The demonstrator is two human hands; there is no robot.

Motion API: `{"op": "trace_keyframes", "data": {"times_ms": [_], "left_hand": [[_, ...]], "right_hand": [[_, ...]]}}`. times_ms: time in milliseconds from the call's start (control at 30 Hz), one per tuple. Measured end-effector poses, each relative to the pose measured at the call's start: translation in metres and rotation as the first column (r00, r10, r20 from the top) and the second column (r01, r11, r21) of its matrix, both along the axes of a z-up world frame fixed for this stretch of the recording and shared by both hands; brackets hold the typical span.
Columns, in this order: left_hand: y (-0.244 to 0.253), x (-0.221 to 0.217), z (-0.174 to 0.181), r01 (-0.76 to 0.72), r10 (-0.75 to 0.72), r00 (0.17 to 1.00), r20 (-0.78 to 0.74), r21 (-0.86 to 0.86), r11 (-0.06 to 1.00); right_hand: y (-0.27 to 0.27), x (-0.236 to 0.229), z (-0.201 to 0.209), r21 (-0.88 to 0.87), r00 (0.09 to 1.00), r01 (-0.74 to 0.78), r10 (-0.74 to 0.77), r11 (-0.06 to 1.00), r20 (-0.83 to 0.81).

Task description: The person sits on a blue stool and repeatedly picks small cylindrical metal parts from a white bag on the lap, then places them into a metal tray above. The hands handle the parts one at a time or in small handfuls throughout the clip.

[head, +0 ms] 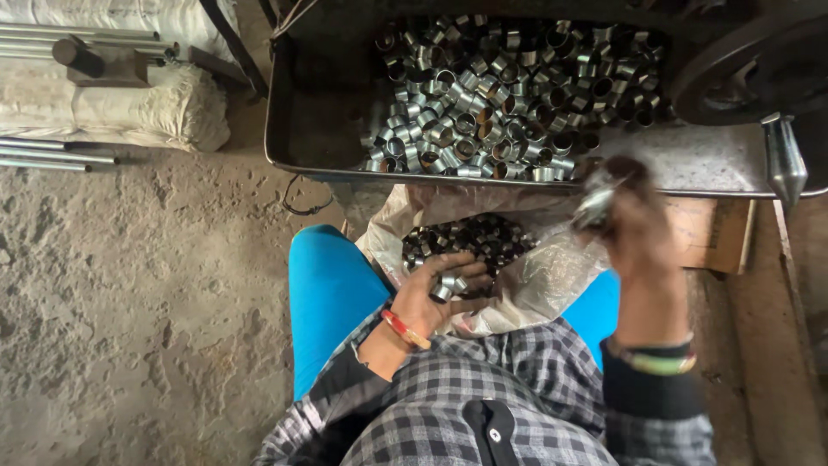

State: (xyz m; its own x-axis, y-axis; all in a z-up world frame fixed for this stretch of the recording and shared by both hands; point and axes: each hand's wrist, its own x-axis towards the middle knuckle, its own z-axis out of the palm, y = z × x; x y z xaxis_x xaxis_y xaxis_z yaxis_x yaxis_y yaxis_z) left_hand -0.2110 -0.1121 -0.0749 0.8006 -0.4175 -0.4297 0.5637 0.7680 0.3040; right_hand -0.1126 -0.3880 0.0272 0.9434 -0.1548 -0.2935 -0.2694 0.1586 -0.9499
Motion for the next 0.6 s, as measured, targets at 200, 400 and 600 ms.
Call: {"op": "trace_keyframes", "data": {"times_ms": [200, 400, 600], "left_hand": [[-0.004, -0.012, 0.021, 0.104, -0.116, 0.984, 0.137, 0.092, 0.990], [-0.014, -0.018, 0.016, 0.214, -0.229, 0.973, 0.041, 0.223, 0.951], [-0.015, -0.022, -0.011, 0.168, -0.171, 0.984, 0.043, 0.069, 0.983]], "right_hand": [[0.066, -0.076, -0.021, -0.740, 0.813, -0.363, 0.581, 0.566, 0.045], [0.074, -0.101, -0.024, -0.861, 0.731, -0.332, 0.682, 0.384, 0.022], [0.063, -0.105, -0.049, -0.818, 0.743, -0.260, 0.647, 0.513, 0.170]]}}
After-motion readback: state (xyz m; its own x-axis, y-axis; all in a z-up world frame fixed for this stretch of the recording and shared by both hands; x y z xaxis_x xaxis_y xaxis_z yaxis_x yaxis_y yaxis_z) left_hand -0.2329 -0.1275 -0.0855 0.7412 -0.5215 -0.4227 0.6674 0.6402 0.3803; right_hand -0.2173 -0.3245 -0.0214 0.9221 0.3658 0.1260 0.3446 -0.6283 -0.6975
